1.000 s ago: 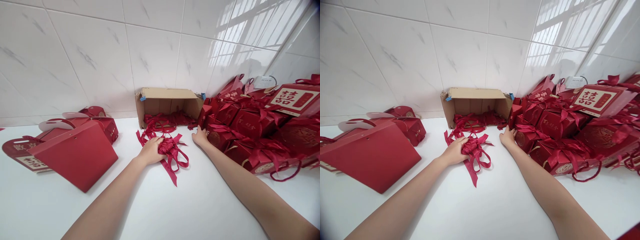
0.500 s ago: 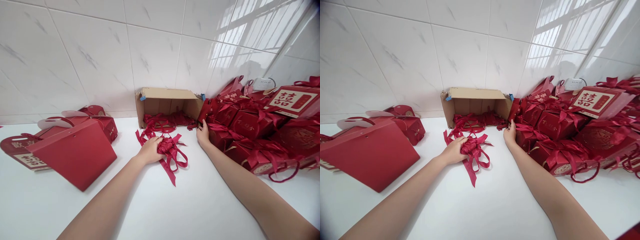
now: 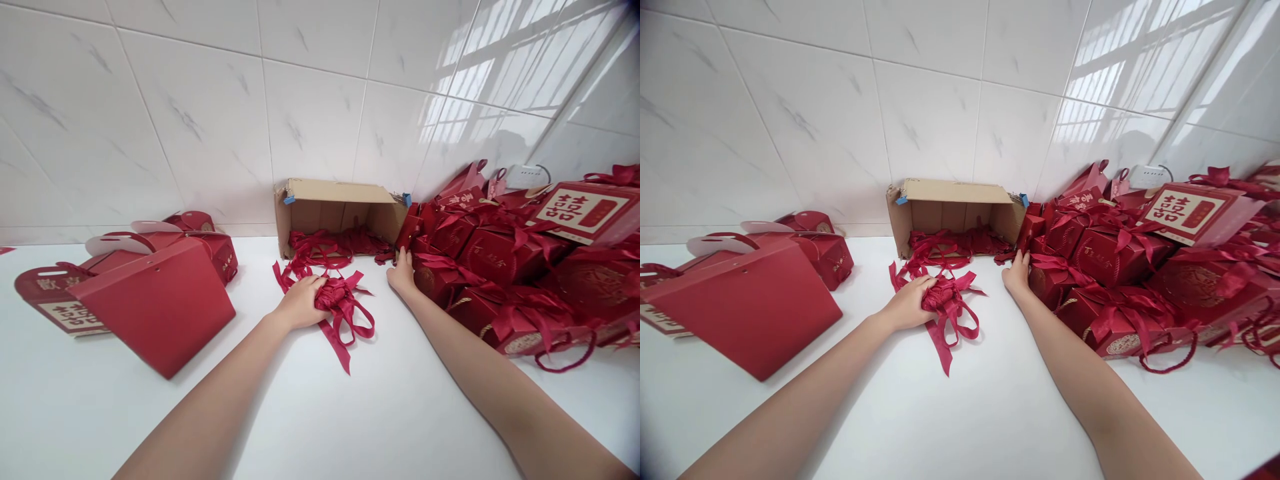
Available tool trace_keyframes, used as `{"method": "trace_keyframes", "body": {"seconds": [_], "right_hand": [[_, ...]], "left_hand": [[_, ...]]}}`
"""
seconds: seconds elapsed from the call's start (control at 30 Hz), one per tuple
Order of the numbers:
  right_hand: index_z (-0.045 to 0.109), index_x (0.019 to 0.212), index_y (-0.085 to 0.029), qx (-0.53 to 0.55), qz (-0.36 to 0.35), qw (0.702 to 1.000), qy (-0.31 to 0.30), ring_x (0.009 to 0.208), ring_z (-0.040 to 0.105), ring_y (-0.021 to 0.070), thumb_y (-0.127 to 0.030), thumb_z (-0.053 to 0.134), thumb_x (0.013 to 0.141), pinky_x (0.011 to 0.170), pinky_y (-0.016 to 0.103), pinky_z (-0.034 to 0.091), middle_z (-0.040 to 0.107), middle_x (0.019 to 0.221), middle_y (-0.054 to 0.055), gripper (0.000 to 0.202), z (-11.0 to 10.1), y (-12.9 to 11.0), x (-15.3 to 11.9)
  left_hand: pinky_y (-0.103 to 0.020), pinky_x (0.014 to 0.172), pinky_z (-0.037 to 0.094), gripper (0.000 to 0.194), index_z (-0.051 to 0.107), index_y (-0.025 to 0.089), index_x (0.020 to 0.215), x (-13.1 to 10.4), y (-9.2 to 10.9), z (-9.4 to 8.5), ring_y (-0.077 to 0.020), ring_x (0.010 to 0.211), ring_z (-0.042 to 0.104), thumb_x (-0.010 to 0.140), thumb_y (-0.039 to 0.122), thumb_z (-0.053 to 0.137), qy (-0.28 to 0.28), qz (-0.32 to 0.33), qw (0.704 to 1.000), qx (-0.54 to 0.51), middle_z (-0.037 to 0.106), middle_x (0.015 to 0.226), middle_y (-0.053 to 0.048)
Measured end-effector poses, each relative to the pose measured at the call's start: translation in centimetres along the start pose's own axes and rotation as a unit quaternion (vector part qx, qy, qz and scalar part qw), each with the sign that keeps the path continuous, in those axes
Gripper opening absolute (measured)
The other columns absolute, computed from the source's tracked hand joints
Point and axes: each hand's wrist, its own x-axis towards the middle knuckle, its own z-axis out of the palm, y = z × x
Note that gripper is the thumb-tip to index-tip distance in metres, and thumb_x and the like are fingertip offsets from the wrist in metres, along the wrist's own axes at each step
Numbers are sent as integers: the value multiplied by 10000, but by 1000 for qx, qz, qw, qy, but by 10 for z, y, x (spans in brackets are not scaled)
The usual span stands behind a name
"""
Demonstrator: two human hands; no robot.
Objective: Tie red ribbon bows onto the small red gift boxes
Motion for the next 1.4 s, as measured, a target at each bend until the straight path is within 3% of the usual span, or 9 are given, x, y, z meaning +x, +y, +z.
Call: {"method": "trace_keyframes", "body": {"seconds": [0.13, 0.37, 0.63, 0.8, 1.0, 1.1, 1.27, 1.4], "right_hand": [[465, 1255, -16, -34, 9, 999, 7, 1301, 260, 361, -121, 464, 673, 1068, 429, 210, 161, 1473, 220, 591, 3, -2, 1], [616, 1074, -36, -59, 12, 998, 24, 1213, 313, 395, -166, 457, 738, 1014, 476, 245, 196, 1455, 196, 394, 8, -5, -1], [627, 1008, -40, -59, 18, 997, 43, 1134, 437, 355, -236, 439, 824, 989, 438, 265, 253, 1404, 238, 328, 5, -9, -1], [647, 921, -60, -56, 42, 996, 49, 1040, 510, 297, -235, 487, 833, 939, 403, 332, 392, 1277, 243, 253, 4, -8, 5], [530, 1147, -145, -70, 65, 994, 45, 1009, 558, 200, -324, 532, 875, 851, 410, 478, 544, 1170, 90, 326, 5, -9, 8], [522, 1160, -139, -70, 72, 994, 44, 1000, 566, 199, -326, 532, 876, 837, 405, 490, 552, 1160, 94, 340, 4, -10, 8], [638, 963, -83, -47, 77, 995, 39, 894, 567, 200, -227, 483, 855, 869, 369, 415, 450, 1206, 179, 237, 3, -9, 7], [661, 916, -79, -25, 71, 996, 42, 830, 542, 192, -253, 497, 806, 862, 346, 387, 416, 1173, 180, 264, 3, -8, 8]], "left_hand": [[-362, 875, 441, 512, 558, 180, 1096, -1, 1, -1, -271, 1000, 541, 639, 394, 645, -1, 3, 1000, -5, 568, 1060, -86], [-372, 864, 442, 519, 562, 184, 1100, 0, 1, 0, -271, 983, 545, 632, 390, 655, 1, 1, 1000, -7, 568, 1048, -86], [-393, 915, 426, 583, 552, 164, 1135, -2, 0, 1, -296, 1056, 526, 600, 356, 684, 9, -5, 1000, -9, 566, 1105, -108], [-385, 893, 444, 545, 567, 154, 1104, -4, 3, -1, -286, 1025, 538, 611, 362, 670, 10, 0, 1000, -1, 572, 1076, -105], [-383, 895, 447, 576, 557, 166, 1121, -5, 4, 0, -283, 1021, 542, 601, 385, 674, 9, -11, 1000, 1, 573, 1076, -101], [-385, 922, 432, 601, 548, 183, 1140, -6, 4, 0, -292, 1076, 520, 594, 394, 681, 1, -27, 1000, -7, 565, 1121, -103], [-385, 934, 426, 608, 547, 156, 1142, -7, 4, -1, -292, 1070, 523, 607, 418, 667, -1, -16, 1000, 1, 566, 1123, -116], [-371, 922, 435, 575, 564, 158, 1114, -7, 4, -1, -280, 1047, 538, 607, 409, 668, 0, -7, 1000, 7, 571, 1106, -107]]}}
